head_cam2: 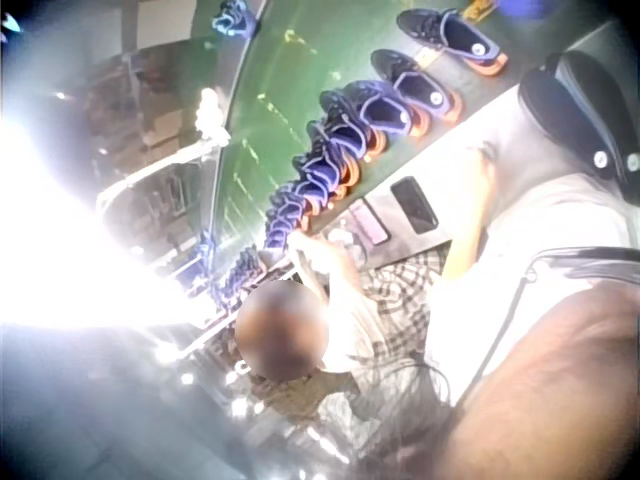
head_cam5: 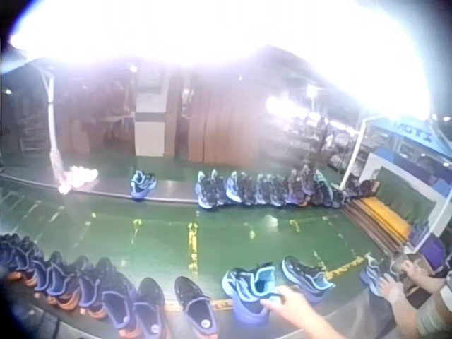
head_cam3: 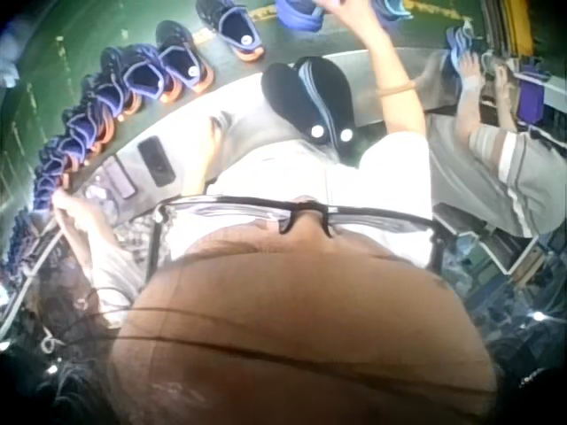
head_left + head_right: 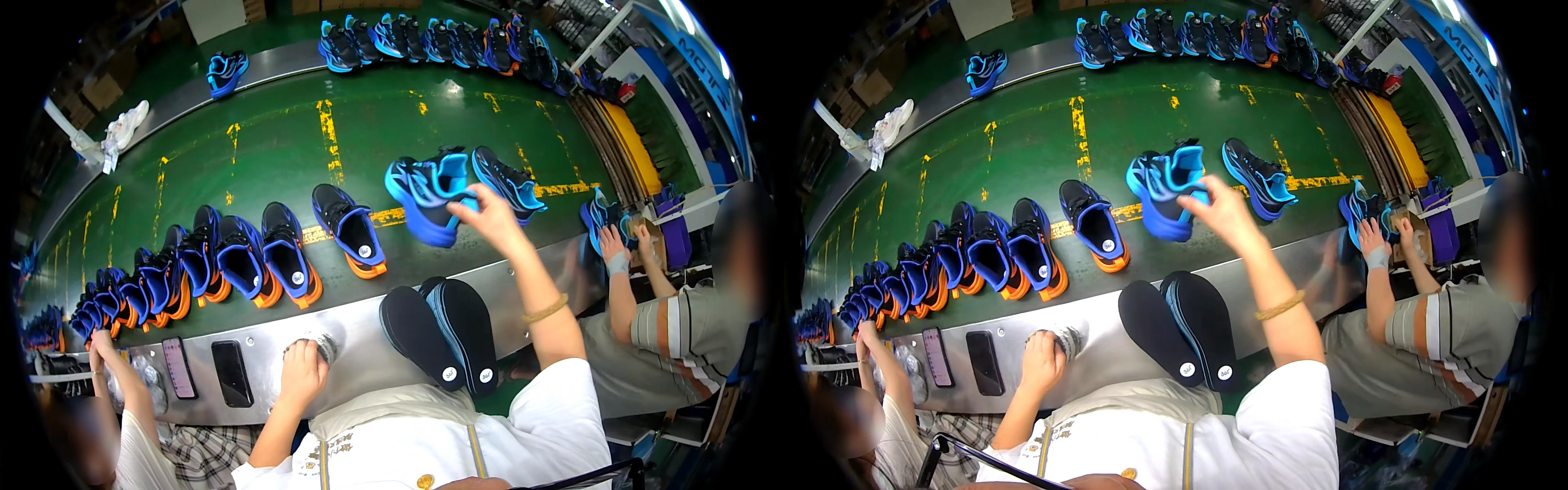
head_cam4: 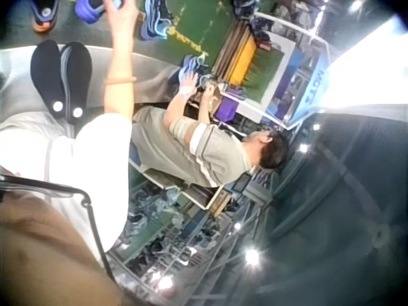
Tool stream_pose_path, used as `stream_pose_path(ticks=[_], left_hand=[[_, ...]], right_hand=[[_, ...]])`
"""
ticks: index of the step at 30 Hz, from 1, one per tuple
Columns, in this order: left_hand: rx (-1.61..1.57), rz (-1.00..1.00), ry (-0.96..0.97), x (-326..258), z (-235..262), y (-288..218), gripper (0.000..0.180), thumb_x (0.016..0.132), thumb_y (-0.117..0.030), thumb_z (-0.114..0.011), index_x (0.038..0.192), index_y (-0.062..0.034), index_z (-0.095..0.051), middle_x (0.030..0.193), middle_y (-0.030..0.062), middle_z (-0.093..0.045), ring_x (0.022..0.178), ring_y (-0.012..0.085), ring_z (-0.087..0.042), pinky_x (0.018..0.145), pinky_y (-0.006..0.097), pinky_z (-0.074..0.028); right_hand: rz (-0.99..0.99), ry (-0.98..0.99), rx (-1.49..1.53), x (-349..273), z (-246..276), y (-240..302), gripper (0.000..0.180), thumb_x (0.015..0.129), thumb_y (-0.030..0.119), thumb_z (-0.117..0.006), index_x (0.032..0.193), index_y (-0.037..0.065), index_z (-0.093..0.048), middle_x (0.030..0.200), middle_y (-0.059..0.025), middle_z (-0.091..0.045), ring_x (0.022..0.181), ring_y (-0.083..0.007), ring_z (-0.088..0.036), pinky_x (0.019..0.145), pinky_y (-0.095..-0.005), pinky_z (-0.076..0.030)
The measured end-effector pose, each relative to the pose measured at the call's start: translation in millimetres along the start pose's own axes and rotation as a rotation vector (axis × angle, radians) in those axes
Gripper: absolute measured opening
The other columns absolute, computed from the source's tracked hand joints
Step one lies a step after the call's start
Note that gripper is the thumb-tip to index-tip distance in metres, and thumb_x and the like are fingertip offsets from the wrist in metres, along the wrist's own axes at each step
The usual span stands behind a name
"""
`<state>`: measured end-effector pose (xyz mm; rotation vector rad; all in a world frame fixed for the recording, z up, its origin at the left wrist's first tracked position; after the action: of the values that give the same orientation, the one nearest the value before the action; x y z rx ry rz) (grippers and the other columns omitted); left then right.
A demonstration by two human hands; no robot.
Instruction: The person inserts black insoles into blue and black sneakers on a green assembly line, walking to a nearby shelf to retrieve stacks of insoles twice.
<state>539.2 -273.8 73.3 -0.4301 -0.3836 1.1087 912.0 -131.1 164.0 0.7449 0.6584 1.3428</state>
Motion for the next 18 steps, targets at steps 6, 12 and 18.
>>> stream_pose_path(ticks=[6,12,18], left_hand=[[-0.015,-0.161,-0.051,3.4,1.7,-1.8,0.022,0.067,-0.01,-0.053,0.086,0.0007,-0.05,0.086,0.0174,-0.051,0.08,0.0344,-0.048,0.071,0.041,-0.039],[-0.034,-0.127,-0.079,-0.8,-5.5,-3.6,0.022,0.069,-0.014,-0.05,0.086,-0.0009,-0.05,0.092,0.0167,-0.05,0.087,0.0337,-0.045,0.077,0.042,-0.036],[-0.238,-0.038,-0.106,-2.9,-19.4,-0.3,0.029,0.067,0.002,-0.048,0.096,0.0053,-0.046,0.091,0.0232,-0.049,0.089,0.0401,-0.046,0.081,0.044,-0.037]], right_hand=[[-0.02,0.003,-0.151,-71.4,-22.3,-18.4,0.04,0.076,0.031,-0.064,0.102,0.002,-0.057,0.097,-0.0145,-0.059,0.09,-0.023,-0.058,0.076,-0.0299,-0.045],[-0.384,-0.368,0.087,-215.2,24.1,-93.0,0.023,0.081,0.019,-0.061,0.091,-0.001,-0.059,0.08,-0.0065,-0.062,0.075,-0.012,-0.057,0.069,-0.0249,-0.045],[-0.651,-0.588,0.111,-406.5,4.4,-175.4,0.012,0.082,0.013,-0.057,0.083,0.002,-0.06,0.071,-0.0014,-0.059,0.064,-0.0071,-0.053,0.061,-0.0202,-0.043]])
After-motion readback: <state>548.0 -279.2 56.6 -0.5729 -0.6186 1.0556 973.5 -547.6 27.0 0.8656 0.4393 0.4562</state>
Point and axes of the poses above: each hand's wrist, its own x-axis towards the middle knuckle, its own z-axis out of the back of the hand, y = z × x, the point moved 2 cm from there along x, towards the middle knuckle
